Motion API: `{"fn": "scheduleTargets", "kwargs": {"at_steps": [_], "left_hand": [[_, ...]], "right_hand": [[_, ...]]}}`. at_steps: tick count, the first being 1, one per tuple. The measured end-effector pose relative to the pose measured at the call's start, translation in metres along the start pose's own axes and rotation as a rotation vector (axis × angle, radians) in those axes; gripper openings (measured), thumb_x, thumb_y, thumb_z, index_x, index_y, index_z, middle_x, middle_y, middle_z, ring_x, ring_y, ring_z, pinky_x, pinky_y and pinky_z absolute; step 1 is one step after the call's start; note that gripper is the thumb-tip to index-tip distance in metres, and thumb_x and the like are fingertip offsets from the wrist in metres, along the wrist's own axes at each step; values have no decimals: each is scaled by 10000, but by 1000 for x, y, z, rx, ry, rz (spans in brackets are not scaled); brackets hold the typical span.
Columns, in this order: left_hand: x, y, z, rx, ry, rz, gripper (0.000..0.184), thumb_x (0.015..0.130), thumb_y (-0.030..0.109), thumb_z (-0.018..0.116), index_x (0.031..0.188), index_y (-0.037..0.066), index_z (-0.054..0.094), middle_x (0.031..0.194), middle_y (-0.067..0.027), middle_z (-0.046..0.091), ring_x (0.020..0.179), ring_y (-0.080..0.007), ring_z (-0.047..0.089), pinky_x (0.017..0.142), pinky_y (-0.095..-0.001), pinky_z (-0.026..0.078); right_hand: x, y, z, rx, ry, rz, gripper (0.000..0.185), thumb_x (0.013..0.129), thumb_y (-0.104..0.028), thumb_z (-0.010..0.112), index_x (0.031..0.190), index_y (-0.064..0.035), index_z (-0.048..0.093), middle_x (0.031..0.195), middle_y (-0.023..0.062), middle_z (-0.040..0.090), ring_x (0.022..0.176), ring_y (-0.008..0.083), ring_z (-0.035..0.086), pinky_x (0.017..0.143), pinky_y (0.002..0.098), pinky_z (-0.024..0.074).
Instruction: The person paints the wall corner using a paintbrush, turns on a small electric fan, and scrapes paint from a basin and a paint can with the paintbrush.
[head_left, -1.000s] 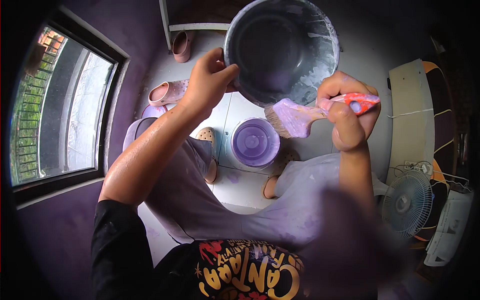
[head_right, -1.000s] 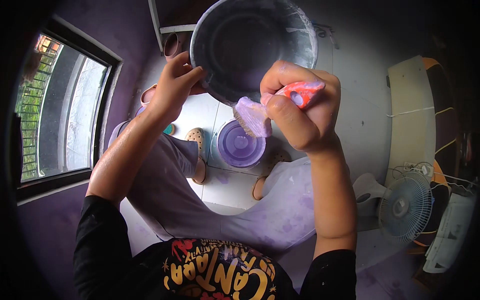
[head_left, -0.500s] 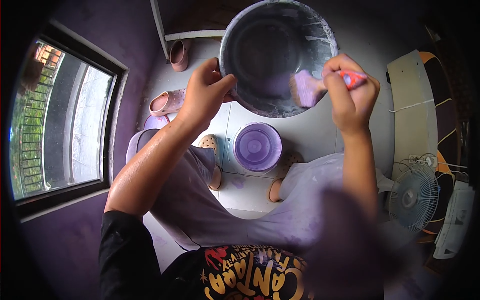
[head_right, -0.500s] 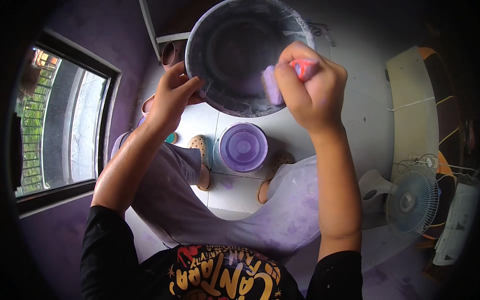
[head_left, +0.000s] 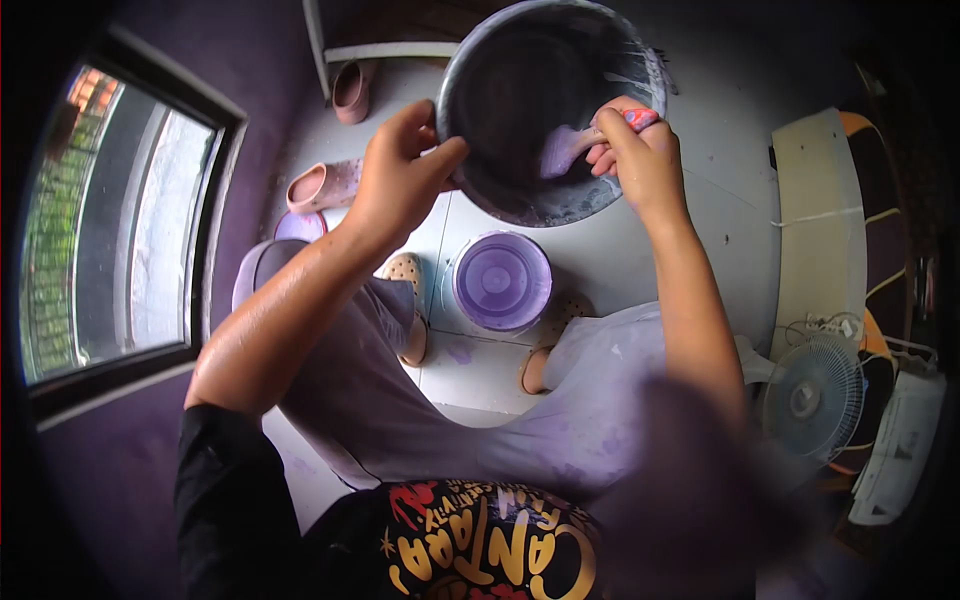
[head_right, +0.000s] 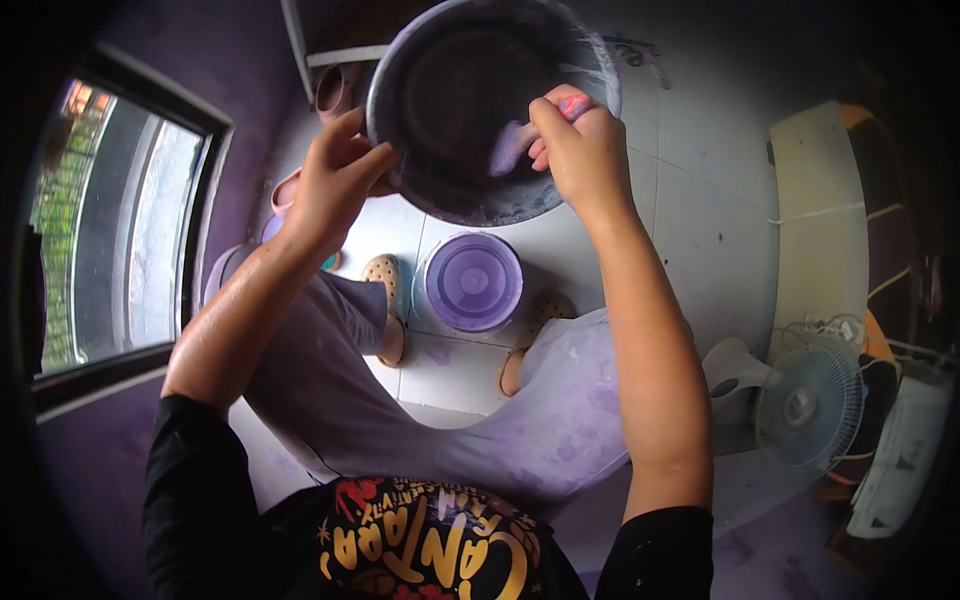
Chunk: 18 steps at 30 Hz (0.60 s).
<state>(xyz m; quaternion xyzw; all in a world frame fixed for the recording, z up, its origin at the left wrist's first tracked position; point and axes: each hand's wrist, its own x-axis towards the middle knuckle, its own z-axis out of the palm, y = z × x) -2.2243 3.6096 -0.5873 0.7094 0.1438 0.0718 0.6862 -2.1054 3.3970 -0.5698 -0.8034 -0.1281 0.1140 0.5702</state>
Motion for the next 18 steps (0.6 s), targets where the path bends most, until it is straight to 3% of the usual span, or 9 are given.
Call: {"fn": "scheduleTargets", "kwargs": {"at_steps": [6,11,15,18], "left_hand": [[4,-15,-6,266,78,148,169,851,47,641,975,-23,551,832,-80,610,713,-122,625,624,-264,547],[5,-11,-3,187,27,70,154,853,45,639,968,-17,555,855,-95,621,762,-131,639,644,-275,555],[6,4,-6,-87,-53,-84,144,868,67,650,967,9,563,884,-101,661,801,-168,673,736,-317,583],[6,5,-9,-155,-46,-74,130,882,60,634,969,3,555,893,-108,655,797,-181,678,758,-340,591]], "right_hand": [[1,16,29,177,-124,12,206,883,-224,555,791,-40,572,628,66,610,515,107,586,493,216,420],[9,11,21,228,-75,81,246,866,-244,550,810,-9,596,642,115,644,465,134,592,464,211,416],[8,-2,-3,217,59,-19,219,874,-215,532,816,-20,613,632,118,652,447,122,565,467,215,401],[7,-4,-21,233,174,-127,206,878,-201,542,802,-20,602,606,108,640,430,106,549,442,201,375]]}}
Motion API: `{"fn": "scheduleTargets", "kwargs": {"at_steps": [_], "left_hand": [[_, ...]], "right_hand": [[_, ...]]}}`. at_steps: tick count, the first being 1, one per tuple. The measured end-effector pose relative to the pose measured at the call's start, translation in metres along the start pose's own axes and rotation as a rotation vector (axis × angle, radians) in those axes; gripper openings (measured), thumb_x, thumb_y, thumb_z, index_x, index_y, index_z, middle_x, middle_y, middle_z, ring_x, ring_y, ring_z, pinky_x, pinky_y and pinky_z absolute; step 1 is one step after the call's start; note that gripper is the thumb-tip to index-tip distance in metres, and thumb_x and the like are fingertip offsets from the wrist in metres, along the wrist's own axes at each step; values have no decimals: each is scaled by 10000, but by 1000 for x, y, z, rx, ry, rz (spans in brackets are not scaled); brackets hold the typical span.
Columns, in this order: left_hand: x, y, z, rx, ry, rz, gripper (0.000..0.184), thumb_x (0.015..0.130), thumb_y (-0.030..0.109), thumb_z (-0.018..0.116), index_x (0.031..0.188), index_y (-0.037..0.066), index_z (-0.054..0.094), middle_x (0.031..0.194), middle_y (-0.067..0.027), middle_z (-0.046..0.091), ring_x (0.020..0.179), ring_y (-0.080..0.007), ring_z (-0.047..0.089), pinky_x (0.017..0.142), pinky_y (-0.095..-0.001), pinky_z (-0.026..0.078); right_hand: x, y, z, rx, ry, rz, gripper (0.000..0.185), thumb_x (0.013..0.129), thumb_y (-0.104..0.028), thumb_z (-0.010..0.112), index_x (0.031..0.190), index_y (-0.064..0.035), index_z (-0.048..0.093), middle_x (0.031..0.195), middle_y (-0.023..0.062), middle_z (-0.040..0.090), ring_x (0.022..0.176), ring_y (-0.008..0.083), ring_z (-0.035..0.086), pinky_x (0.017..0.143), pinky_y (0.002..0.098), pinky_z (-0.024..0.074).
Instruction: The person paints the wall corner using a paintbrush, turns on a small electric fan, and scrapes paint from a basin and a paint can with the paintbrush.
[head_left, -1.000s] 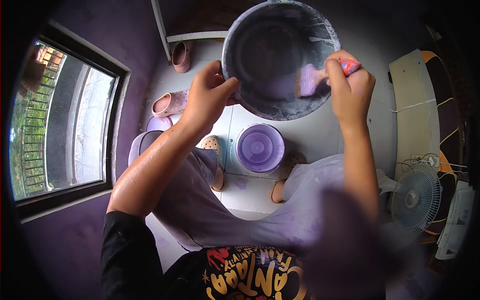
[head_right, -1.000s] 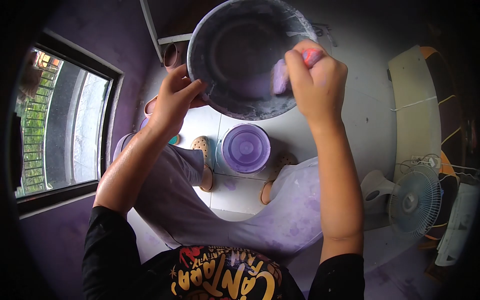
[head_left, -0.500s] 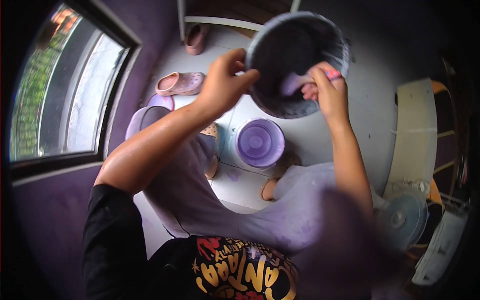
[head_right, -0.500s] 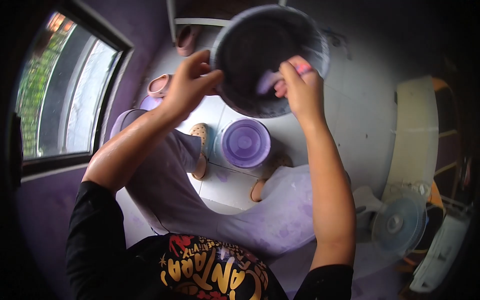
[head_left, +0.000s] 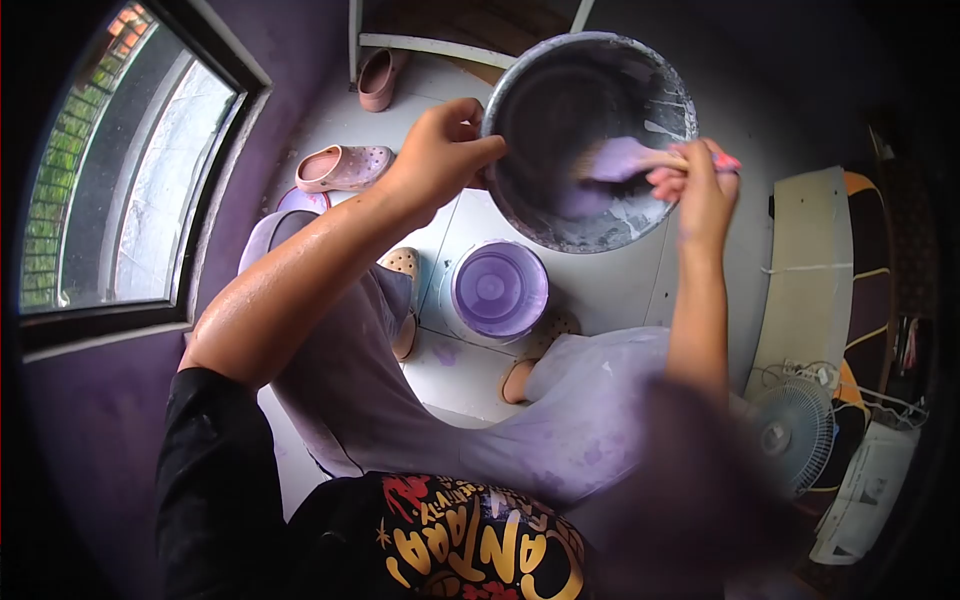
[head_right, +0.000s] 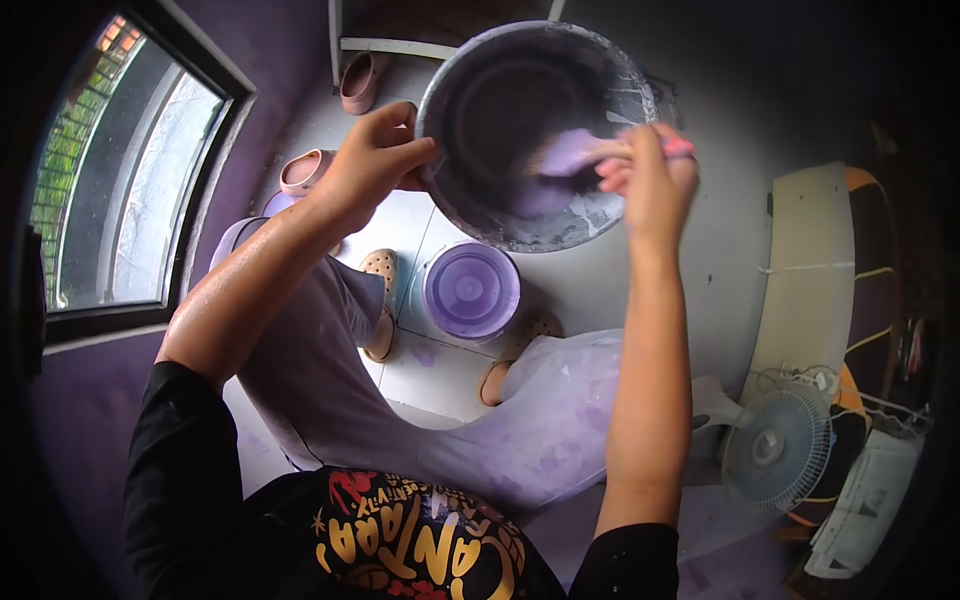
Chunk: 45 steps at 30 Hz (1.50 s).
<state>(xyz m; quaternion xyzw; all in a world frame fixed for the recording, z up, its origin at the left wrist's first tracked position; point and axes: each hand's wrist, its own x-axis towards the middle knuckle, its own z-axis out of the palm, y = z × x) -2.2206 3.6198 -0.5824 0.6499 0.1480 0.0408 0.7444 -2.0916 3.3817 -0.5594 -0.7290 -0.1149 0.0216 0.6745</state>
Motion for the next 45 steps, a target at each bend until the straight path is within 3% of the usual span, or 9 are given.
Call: {"fn": "scheduleTargets", "kwargs": {"at_steps": [9,15,19,23,29,33,39,43,45], "left_hand": [[3,-2,-2,353,71,195,127,882,54,616,952,-15,535,854,-92,627,772,-155,660,705,-301,584],[4,-9,-2,234,134,186,122,878,54,618,902,-10,517,833,-87,619,756,-142,657,698,-312,600],[5,-5,-1,134,160,126,137,861,53,631,894,-26,525,822,-95,616,737,-158,659,676,-321,605],[5,-3,-1,97,167,183,173,835,54,647,917,-70,560,802,-111,612,680,-169,647,617,-314,598],[4,0,-4,134,143,166,112,872,50,629,913,5,534,835,-85,630,787,-163,679,749,-349,615],[9,-8,-3,83,197,132,103,871,52,626,920,1,552,841,-82,635,779,-157,673,745,-347,613],[7,-7,1,115,199,99,106,866,51,621,934,-9,564,856,-82,645,761,-150,663,740,-338,610],[6,-5,1,101,158,97,128,874,52,618,966,-18,563,880,-90,652,789,-160,673,753,-337,607],[6,-7,0,100,152,101,139,878,54,616,981,-21,561,894,-94,655,801,-165,678,752,-337,606]], "right_hand": [[1,-16,-19,-253,97,-227,178,889,-149,551,856,6,632,641,68,623,511,73,548,503,193,398],[-3,-9,-21,-611,-216,-416,117,861,-137,582,818,-30,602,650,43,614,588,106,573,559,264,457],[-15,-11,-4,-490,-341,-226,141,874,-100,546,824,3,628,688,36,600,577,83,563,564,234,463],[-16,-3,0,-265,-229,-268,153,907,-129,585,863,5,644,686,36,608,571,90,574,569,243,469],[-10,-15,-15,-660,-19,-666,111,871,-135,635,865,-24,632,702,53,653,614,134,622,621,299,495],[-10,-13,-15,-532,-231,-337,111,856,-120,586,814,-24,621,663,33,617,585,109,596,583,270,464],[-22,-12,13,-325,-423,-94,172,895,-108,515,840,-3,640,696,40,622,587,74,596,548,211,446],[-18,-11,11,-103,-300,-46,184,867,-153,563,811,5,639,694,51,630,579,102,605,566,246,473],[-19,-12,10,-217,-175,-152,191,875,-161,562,811,-1,644,687,56,633,580,107,611,567,248,475]]}}
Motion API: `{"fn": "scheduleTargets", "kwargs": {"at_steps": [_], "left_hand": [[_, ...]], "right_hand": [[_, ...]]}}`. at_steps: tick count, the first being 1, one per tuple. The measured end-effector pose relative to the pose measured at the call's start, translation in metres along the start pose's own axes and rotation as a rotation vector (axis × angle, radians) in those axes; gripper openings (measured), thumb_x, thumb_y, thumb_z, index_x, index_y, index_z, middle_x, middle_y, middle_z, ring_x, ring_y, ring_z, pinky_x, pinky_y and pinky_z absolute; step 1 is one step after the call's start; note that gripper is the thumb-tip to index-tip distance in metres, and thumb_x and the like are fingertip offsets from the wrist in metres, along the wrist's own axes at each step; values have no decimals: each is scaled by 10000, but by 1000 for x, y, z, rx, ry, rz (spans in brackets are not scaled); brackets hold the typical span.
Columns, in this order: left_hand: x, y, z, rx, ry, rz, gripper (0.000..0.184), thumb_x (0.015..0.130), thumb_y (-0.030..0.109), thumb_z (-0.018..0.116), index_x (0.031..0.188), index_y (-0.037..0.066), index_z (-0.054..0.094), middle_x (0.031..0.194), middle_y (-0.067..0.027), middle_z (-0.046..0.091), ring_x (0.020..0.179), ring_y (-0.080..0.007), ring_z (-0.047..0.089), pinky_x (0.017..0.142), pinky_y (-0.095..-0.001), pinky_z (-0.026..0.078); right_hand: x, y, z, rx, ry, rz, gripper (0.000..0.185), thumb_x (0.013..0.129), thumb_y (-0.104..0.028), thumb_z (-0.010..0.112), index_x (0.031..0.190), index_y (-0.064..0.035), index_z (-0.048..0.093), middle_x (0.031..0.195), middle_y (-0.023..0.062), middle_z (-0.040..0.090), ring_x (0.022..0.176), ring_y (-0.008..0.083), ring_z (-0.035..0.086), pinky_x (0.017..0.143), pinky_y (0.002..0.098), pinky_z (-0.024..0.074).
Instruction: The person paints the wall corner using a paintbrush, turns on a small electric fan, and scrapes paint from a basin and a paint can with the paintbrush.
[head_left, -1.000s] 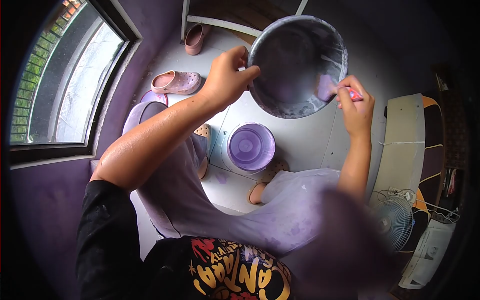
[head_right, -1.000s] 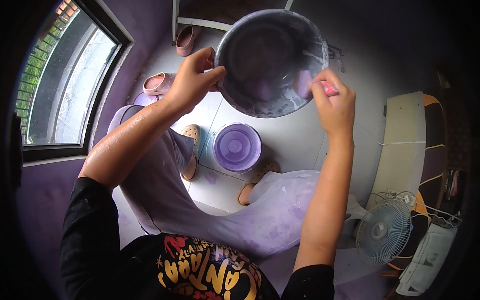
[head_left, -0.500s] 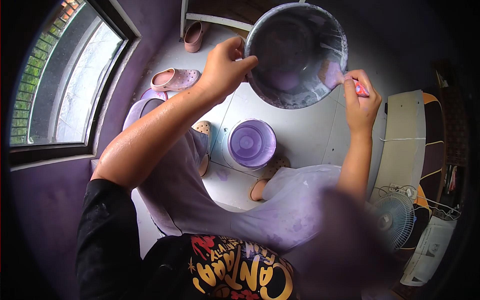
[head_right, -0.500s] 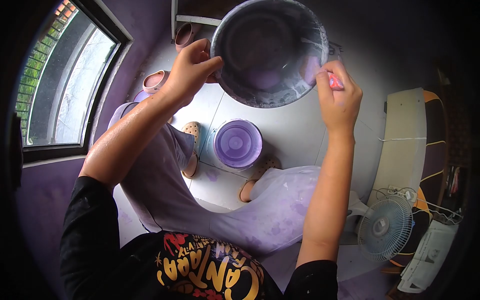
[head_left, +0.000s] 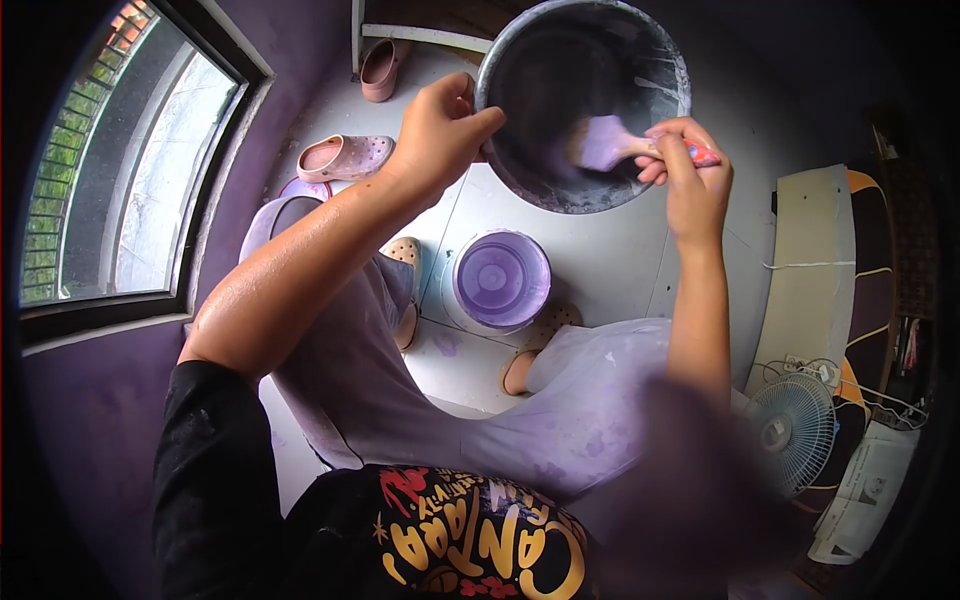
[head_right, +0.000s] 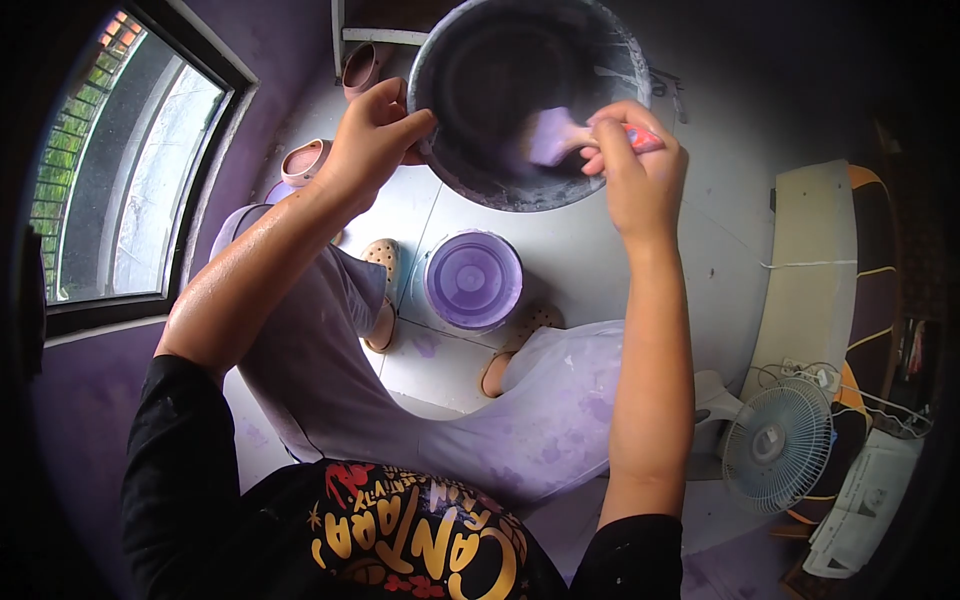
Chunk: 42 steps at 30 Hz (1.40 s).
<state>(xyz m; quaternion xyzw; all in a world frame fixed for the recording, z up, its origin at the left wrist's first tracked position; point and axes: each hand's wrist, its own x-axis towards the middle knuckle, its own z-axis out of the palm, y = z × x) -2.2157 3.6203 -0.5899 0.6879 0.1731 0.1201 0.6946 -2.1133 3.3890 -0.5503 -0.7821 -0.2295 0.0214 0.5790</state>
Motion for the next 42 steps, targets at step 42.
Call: {"fn": "scheduleTargets", "kwargs": {"at_steps": [42], "left_hand": [[10,9,-15,-245,85,-192,161,896,59,580,1049,12,599,946,-89,669,849,-190,681,810,-360,602]], "right_hand": [[13,-2,-45,925,-37,179,175,775,-208,525,724,-42,553,610,87,524,461,153,422,504,267,361]]}}
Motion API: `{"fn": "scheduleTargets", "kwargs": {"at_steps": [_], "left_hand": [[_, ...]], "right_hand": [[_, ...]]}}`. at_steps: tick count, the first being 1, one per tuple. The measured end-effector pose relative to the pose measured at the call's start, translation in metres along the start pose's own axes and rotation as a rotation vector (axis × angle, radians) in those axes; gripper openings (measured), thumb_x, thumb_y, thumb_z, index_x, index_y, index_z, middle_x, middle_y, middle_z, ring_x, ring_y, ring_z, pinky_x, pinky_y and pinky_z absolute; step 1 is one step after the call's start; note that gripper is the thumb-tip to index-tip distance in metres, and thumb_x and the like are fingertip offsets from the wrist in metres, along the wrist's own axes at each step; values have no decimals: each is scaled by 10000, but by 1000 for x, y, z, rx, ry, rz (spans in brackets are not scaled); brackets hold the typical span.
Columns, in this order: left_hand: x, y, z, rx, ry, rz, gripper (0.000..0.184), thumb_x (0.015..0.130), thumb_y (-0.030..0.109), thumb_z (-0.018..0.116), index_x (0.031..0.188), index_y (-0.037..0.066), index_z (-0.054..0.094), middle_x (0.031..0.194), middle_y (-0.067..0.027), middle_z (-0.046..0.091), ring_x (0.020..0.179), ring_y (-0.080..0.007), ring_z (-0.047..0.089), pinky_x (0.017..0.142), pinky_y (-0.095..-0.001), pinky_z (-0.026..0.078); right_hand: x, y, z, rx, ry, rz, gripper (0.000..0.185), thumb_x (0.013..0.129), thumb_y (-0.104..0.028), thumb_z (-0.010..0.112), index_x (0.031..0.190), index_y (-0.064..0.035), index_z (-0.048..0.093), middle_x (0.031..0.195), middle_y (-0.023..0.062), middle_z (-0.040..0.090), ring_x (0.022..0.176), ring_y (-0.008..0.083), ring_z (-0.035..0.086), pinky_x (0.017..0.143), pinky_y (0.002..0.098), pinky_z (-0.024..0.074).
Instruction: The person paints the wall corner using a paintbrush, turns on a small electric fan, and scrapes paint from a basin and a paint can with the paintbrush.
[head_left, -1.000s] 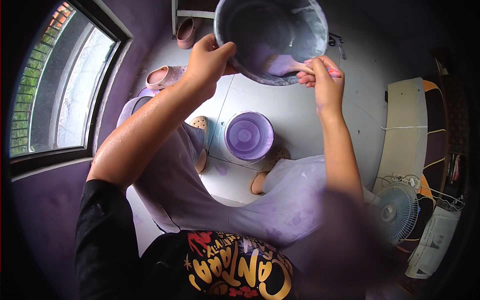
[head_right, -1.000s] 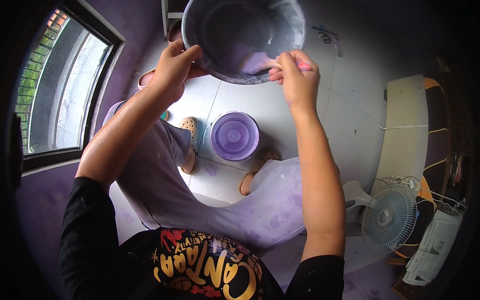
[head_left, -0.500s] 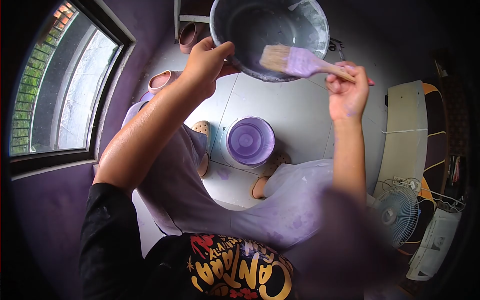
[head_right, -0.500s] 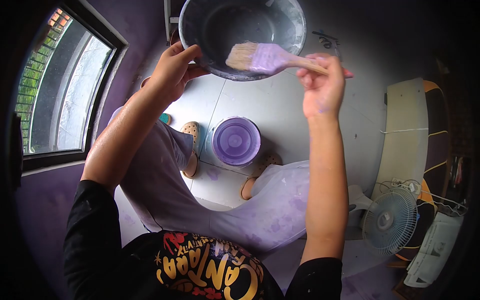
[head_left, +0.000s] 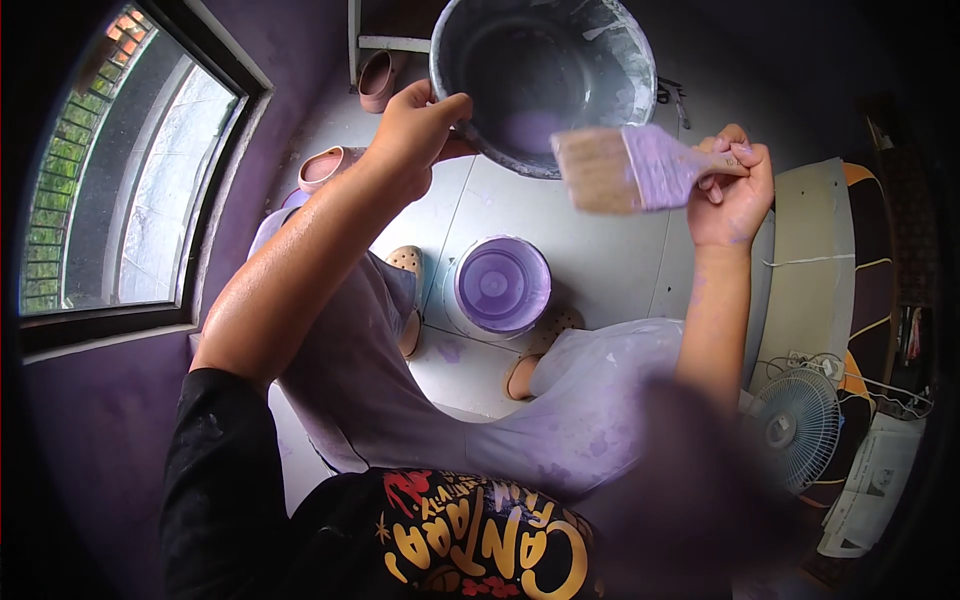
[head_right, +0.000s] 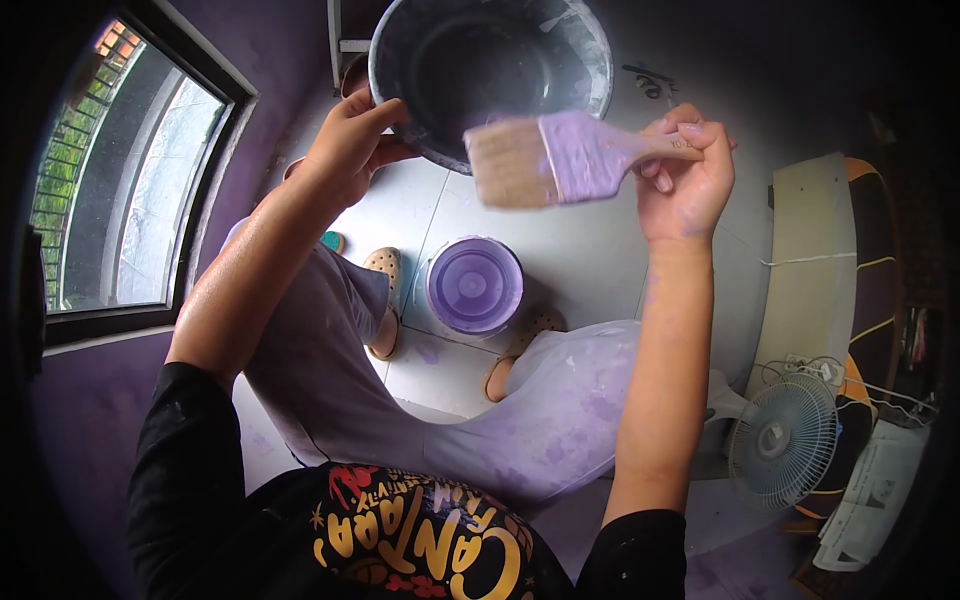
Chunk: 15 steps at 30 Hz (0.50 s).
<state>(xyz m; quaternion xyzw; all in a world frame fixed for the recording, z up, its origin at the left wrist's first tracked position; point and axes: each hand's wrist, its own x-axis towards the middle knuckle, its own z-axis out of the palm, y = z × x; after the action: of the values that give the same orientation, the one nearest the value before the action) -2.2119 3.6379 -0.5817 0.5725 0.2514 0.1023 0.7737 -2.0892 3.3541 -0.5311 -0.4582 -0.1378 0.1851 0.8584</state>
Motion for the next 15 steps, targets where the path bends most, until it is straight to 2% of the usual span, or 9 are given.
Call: {"fn": "scheduleTargets", "kwargs": {"at_steps": [4,7,10,15], "left_hand": [[3,-3,-2,-1,1,27,157,897,60,581,1045,11,601,958,-93,672,857,-200,682,808,-359,600],[1,-1,-3,4,-5,15,153,902,64,584,1044,8,594,989,-105,677,870,-213,684,819,-366,598],[1,0,-3,1,-3,17,148,903,65,588,1041,10,592,994,-111,678,876,-216,686,820,-367,598],[3,-1,-3,14,-4,22,144,909,70,590,1040,9,591,994,-119,678,883,-218,687,828,-370,596]], "right_hand": [[-1,-3,-3,-65,-304,112,184,771,-215,511,711,-42,527,557,74,473,405,145,350,487,260,342],[-3,-4,-1,-142,-354,156,192,765,-208,502,691,-33,528,543,67,466,383,132,324,452,265,334],[-9,1,9,-460,-273,84,201,762,-197,490,660,-27,526,533,61,458,376,116,309,419,268,325],[-9,4,15,-249,-355,152,208,754,-205,480,646,-31,516,489,48,411,382,106,289,414,275,305]]}}
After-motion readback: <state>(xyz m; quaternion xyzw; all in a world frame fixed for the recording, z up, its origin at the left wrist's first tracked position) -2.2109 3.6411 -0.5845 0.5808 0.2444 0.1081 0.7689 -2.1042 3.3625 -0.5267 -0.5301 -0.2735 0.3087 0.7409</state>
